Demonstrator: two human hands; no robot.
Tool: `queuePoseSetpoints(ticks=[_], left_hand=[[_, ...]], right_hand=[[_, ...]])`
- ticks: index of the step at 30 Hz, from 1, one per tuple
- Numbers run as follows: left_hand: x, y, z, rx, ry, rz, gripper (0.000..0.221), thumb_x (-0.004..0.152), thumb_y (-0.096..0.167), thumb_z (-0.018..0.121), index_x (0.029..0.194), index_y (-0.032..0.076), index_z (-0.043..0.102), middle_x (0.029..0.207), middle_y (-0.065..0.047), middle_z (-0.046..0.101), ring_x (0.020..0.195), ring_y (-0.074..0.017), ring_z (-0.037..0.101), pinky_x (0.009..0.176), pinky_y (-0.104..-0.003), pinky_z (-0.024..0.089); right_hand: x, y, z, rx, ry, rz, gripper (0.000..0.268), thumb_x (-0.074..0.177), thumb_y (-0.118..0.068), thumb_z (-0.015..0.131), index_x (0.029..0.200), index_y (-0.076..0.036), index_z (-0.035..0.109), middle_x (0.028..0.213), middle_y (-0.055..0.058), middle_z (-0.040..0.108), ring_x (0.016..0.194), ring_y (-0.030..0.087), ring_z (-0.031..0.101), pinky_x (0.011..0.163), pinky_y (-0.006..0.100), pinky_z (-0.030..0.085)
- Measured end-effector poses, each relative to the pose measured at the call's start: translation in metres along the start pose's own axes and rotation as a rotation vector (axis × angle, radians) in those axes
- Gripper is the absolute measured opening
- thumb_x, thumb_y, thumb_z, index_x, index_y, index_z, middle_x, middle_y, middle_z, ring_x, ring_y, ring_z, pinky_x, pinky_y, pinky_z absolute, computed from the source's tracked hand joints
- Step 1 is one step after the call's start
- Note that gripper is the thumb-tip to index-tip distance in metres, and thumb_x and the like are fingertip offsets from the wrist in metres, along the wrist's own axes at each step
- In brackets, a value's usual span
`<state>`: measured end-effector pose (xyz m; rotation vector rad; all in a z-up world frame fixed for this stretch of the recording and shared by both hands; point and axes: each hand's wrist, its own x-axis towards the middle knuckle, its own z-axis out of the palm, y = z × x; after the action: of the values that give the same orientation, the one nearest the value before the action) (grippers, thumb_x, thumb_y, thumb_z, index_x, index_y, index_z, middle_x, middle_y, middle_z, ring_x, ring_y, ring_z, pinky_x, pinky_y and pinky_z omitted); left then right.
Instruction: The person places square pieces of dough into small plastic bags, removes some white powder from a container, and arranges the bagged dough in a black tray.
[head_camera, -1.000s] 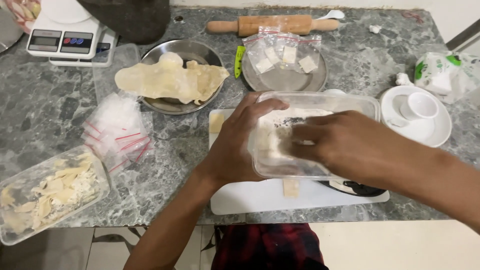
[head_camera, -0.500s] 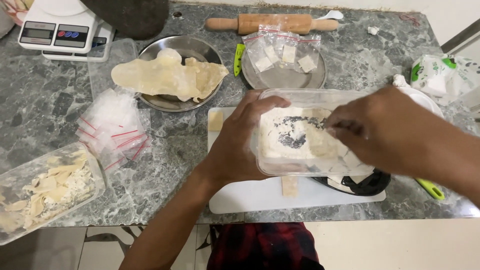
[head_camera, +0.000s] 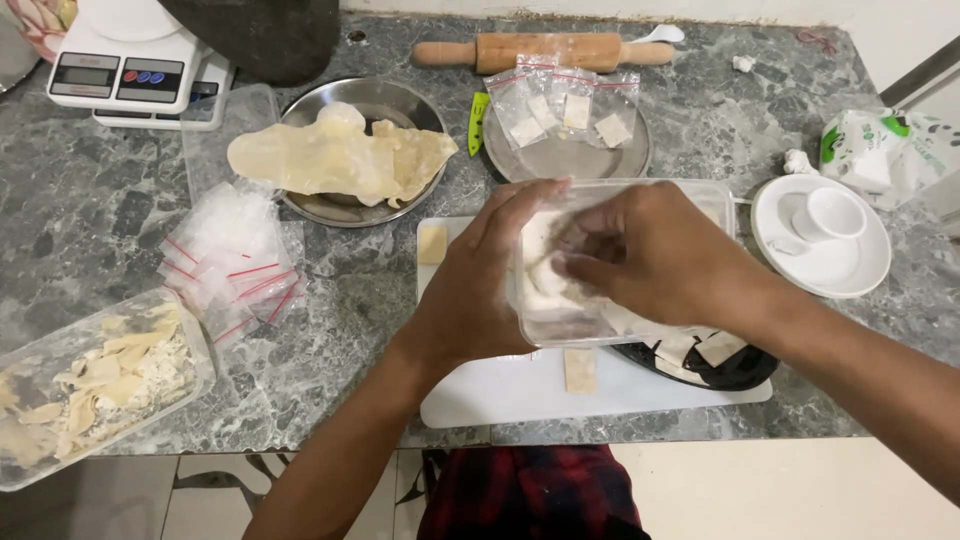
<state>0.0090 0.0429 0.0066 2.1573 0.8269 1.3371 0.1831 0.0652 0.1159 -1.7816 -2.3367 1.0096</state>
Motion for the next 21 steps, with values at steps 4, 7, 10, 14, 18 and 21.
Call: queuePoseSetpoints(ticks=[4,7,10,14,18,21], left_hand=[[-0.003,-0.003,0.002,0.013,0.024,0.061,0.101,0.083,0.048,0.087,0.154,0.005,0.031,0.152,-0.017,0.049,0.144,-0.0344,0.051,0.121,-0.048,0.053],[-0.004,-0.007,0.005,0.021,0.043,0.102,0.107,0.079,0.046,0.094,0.154,0.004,0.029,0.153,-0.017,0.049,0.145,-0.0353,0.052,0.124,-0.047,0.053],[-0.005,-0.012,0.005,0.015,0.043,0.109,0.107,0.081,0.046,0.092,0.156,0.006,0.026,0.155,-0.019,0.046,0.146,-0.0359,0.050,0.123,-0.049,0.054],[-0.007,-0.017,0.008,0.036,0.039,0.108,0.114,0.081,0.045,0.095,0.158,0.007,0.020,0.161,-0.019,0.042,0.151,-0.0389,0.048,0.130,-0.052,0.049],[-0.006,-0.019,0.007,0.068,0.049,0.159,0.107,0.084,0.046,0.093,0.156,0.006,0.024,0.153,-0.020,0.047,0.144,-0.0374,0.052,0.119,-0.049,0.058],[-0.004,-0.011,0.007,0.048,0.057,0.128,0.108,0.079,0.045,0.096,0.153,0.006,0.028,0.151,-0.019,0.049,0.144,-0.0388,0.053,0.121,-0.051,0.056]], right_hand=[[-0.001,0.031,0.005,-0.178,0.140,-0.188,0.011,0.090,-0.015,0.075,0.096,-0.009,0.082,0.085,0.008,0.083,0.069,0.021,0.081,0.068,0.032,0.065],[-0.012,0.038,-0.001,-0.286,0.217,-0.139,0.014,0.095,-0.013,0.069,0.101,-0.007,0.080,0.092,0.011,0.082,0.060,0.025,0.080,0.055,0.034,0.067],[-0.019,0.049,-0.003,-0.490,0.422,-0.399,0.014,0.100,-0.005,0.068,0.108,-0.002,0.078,0.091,0.017,0.081,0.062,0.028,0.079,0.050,0.034,0.067],[-0.010,0.063,0.000,-0.676,0.350,-0.754,0.017,0.097,-0.007,0.074,0.112,0.000,0.072,0.095,0.017,0.075,0.066,0.025,0.074,0.048,0.034,0.068],[-0.003,0.069,-0.010,-0.610,-0.100,-0.589,0.020,0.094,-0.018,0.071,0.074,-0.015,0.070,0.071,-0.004,0.065,0.054,0.015,0.065,0.047,0.037,0.051],[-0.014,0.041,-0.017,-0.454,0.213,-0.671,0.025,0.103,-0.024,0.063,0.096,-0.007,0.079,0.083,0.011,0.077,0.052,0.022,0.075,0.048,0.031,0.070]])
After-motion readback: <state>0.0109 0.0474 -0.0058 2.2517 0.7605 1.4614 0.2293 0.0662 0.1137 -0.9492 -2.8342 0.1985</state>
